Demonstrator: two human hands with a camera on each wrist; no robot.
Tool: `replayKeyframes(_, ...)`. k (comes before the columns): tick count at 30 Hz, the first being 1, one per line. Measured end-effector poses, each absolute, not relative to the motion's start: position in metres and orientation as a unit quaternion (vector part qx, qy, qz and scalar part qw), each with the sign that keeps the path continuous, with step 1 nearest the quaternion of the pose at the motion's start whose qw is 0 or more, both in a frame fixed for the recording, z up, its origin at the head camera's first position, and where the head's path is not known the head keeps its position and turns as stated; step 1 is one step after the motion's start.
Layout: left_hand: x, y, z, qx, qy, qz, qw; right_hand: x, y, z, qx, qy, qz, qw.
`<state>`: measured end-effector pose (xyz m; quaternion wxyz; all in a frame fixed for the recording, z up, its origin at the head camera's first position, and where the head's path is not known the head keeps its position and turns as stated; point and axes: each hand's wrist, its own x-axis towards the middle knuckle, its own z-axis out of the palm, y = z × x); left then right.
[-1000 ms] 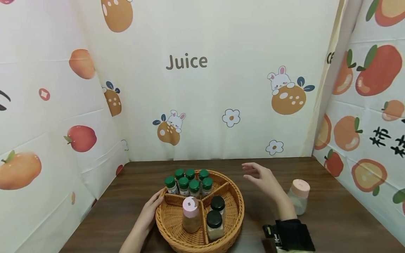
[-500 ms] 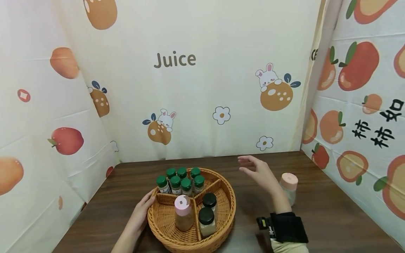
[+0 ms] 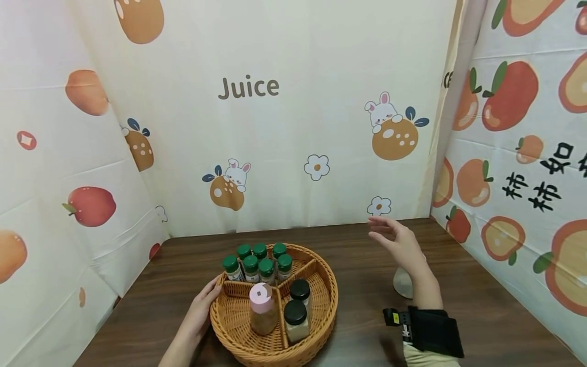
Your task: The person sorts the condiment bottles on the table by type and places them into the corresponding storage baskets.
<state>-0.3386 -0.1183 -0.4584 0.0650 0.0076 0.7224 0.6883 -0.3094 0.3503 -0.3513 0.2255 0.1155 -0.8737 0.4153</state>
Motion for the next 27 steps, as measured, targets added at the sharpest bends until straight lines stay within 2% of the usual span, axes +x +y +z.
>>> replayKeyframes(7, -0.338, -0.119, -0.458, 0.008, 0.723, 0.688, 0.061, -0.299, 0.375, -0.351, 0.106, -0.854, 0.444, 0.251)
replayKeyframes(14, -0.338, -0.118, -0.458, 0.006, 0.725, 0.686, 0.064, -0.291, 0.397, -0.357, 0.055, -0.866, 0.426, 0.255)
replayKeyframes(20, -0.338, -0.118, -0.458, 0.007, 0.725, 0.686, 0.064, -0.286, 0.416, -0.367, 0.025, -0.873, 0.436, 0.217)
replayKeyframes(27, -0.338, -0.118, -0.458, 0.006, 0.726, 0.684, 0.064, -0.288, 0.431, -0.382, 0.038, -0.869, 0.465, 0.163)
